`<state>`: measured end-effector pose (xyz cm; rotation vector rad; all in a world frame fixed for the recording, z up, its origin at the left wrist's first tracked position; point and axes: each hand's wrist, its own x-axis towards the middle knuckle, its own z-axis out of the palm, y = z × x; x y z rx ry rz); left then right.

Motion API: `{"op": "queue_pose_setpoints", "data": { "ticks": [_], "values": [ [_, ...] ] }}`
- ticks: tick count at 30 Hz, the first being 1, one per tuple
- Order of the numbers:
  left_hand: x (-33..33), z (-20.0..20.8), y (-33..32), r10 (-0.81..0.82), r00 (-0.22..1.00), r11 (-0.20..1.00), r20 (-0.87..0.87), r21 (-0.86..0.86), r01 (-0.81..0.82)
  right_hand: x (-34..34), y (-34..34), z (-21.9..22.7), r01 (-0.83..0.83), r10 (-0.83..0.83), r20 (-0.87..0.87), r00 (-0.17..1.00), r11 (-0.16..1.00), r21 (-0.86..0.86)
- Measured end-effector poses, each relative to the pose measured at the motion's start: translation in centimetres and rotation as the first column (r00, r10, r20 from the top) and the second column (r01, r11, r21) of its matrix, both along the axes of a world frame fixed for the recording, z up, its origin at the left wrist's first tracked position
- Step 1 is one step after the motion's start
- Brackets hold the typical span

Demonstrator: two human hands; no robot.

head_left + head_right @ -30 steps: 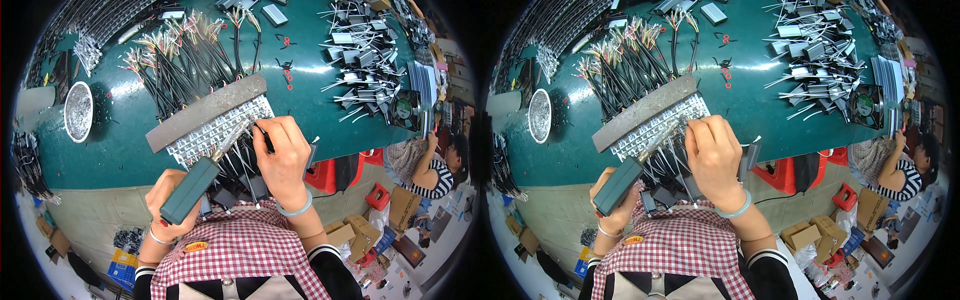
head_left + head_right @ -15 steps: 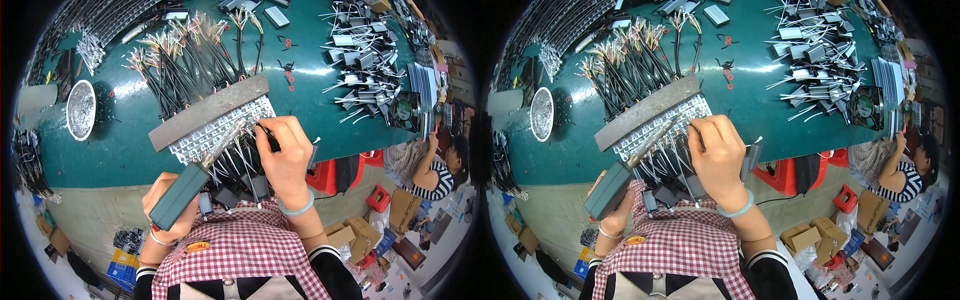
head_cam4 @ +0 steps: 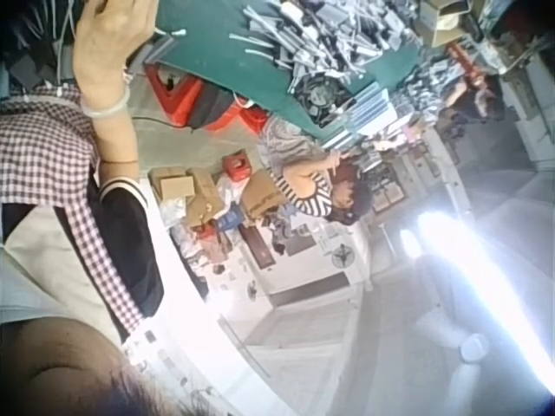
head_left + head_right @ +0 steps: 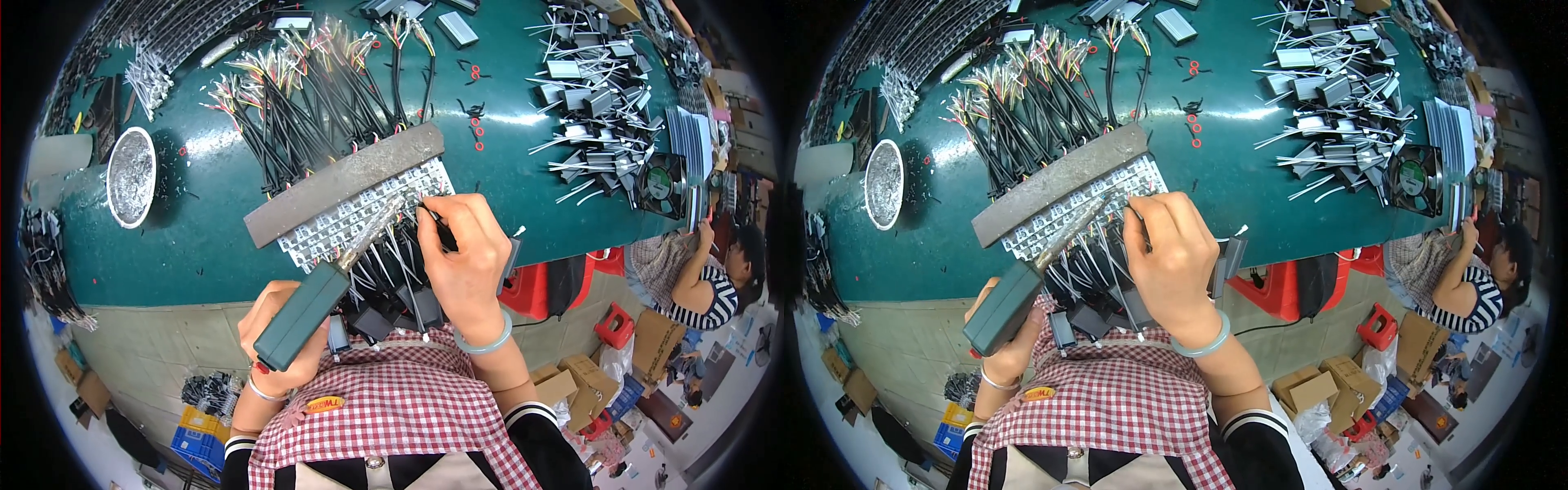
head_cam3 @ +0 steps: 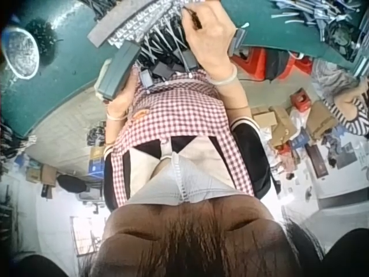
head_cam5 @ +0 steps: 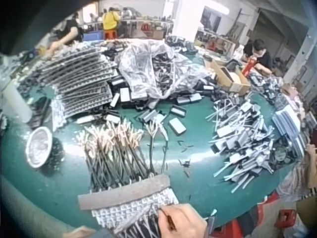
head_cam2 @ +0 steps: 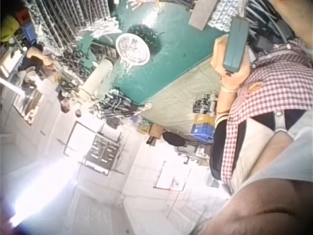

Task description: The person solders wires to circuit boards using a soldering gun and attaches casing components to the wire bundles by hand.

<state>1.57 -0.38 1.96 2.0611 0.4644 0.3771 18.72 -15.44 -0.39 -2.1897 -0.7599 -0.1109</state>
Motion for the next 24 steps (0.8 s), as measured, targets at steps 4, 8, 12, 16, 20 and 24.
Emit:
{"op": "queue_pose_setpoints", "data": {
  "ticks": [4,8,12,16,20,24],
  "values": [
    [0.1,-0.2,0.0,-0.015,0.999,0.999,0.050,0.029,0.013,0.0,0.1,0.0,-0.007,0.008,0.054,0.998,1.000,-0.016],
    [0.3,-0.2,0.0,-0.019,0.999,0.999,0.046,0.034,0.018,0.0,0.1,0.1,-0.015,0.016,0.073,0.997,1.000,-0.019],
    [0.0,-0.2,0.2,-0.036,0.998,0.999,0.042,0.041,0.034,-0.1,0.2,0.2,0.001,0.002,0.074,0.997,0.999,-0.046],
    [-0.2,-0.5,0.2,-0.051,0.998,0.997,0.046,0.059,0.048,-0.1,0.2,0.2,0.001,0.002,0.085,0.996,0.999,-0.046],
    [-0.6,-0.3,0.3,-0.006,0.999,0.997,0.043,0.071,0.003,0.0,0.2,0.2,0.002,0.001,0.081,0.997,0.999,-0.048],
    [-2.6,-1.3,-0.2,0.117,0.993,0.993,0.027,0.021,-0.118,0.1,0.2,0.4,-0.005,0.010,0.084,0.996,0.999,-0.052]
  ]
}}
